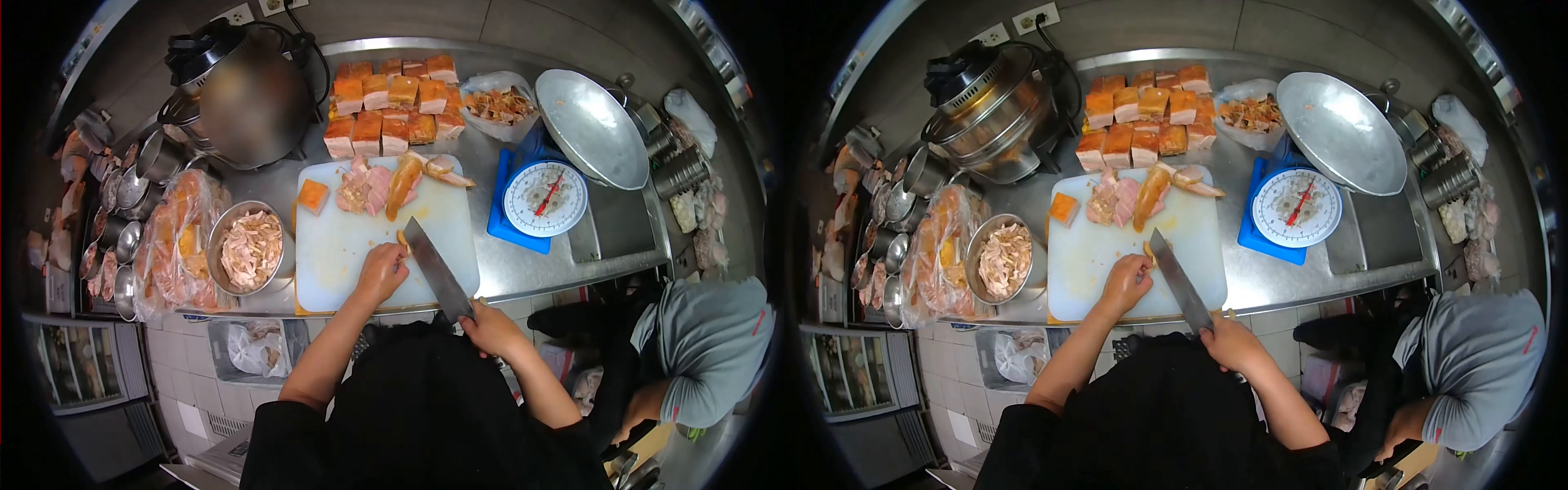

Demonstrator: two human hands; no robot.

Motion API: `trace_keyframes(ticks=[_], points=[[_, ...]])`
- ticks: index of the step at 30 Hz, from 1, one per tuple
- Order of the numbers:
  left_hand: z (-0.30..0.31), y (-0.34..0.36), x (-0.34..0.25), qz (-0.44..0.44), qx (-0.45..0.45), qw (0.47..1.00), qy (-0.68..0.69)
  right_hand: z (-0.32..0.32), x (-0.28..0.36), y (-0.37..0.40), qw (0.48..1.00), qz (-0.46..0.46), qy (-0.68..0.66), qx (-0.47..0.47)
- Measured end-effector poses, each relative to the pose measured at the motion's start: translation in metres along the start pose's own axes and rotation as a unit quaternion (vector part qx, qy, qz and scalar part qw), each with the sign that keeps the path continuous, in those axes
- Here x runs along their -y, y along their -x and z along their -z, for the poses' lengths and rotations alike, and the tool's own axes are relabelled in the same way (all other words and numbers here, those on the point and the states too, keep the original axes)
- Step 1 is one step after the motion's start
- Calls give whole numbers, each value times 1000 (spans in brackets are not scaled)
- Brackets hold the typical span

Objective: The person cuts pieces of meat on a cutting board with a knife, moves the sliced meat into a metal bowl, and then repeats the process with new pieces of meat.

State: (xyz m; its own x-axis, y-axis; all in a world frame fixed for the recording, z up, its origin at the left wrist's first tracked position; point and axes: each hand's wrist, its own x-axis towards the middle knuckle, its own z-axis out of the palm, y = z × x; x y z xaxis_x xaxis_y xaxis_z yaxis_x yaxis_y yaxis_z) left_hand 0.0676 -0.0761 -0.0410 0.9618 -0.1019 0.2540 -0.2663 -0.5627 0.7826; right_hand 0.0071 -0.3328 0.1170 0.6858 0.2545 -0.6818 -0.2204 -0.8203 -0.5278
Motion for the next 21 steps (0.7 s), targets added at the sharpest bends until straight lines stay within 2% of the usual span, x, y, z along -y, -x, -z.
trace_keyframes(ticks=[8, 10, 14, 16, 18, 20, 21], points=[[0, -2, 0, -21, 19, 999, -17, -16, 25, -25, 1000, -7, -2, -16], [2, -3, -3, -11, 18, 1000, -12, -23, 34, -42, 999, -9, 8, -53], [16, 7, -5, 13, 15, 1000, -1, -26, 11, -61, 997, 31, -5, -64], [29, 19, 6, 180, -63, 974, 126, -18, 15, -46, 998, 22, 1, -66], [49, 29, 16, 207, -79, 972, 80, -12, 20, -28, 998, 18, 25, -62], [65, 31, 20, 216, -61, 974, -33, -17, 15, -22, 997, 12, 47, -57], [66, 30, 23, 212, -63, 975, -27, -22, 11, -19, 986, 73, 105, -104]])
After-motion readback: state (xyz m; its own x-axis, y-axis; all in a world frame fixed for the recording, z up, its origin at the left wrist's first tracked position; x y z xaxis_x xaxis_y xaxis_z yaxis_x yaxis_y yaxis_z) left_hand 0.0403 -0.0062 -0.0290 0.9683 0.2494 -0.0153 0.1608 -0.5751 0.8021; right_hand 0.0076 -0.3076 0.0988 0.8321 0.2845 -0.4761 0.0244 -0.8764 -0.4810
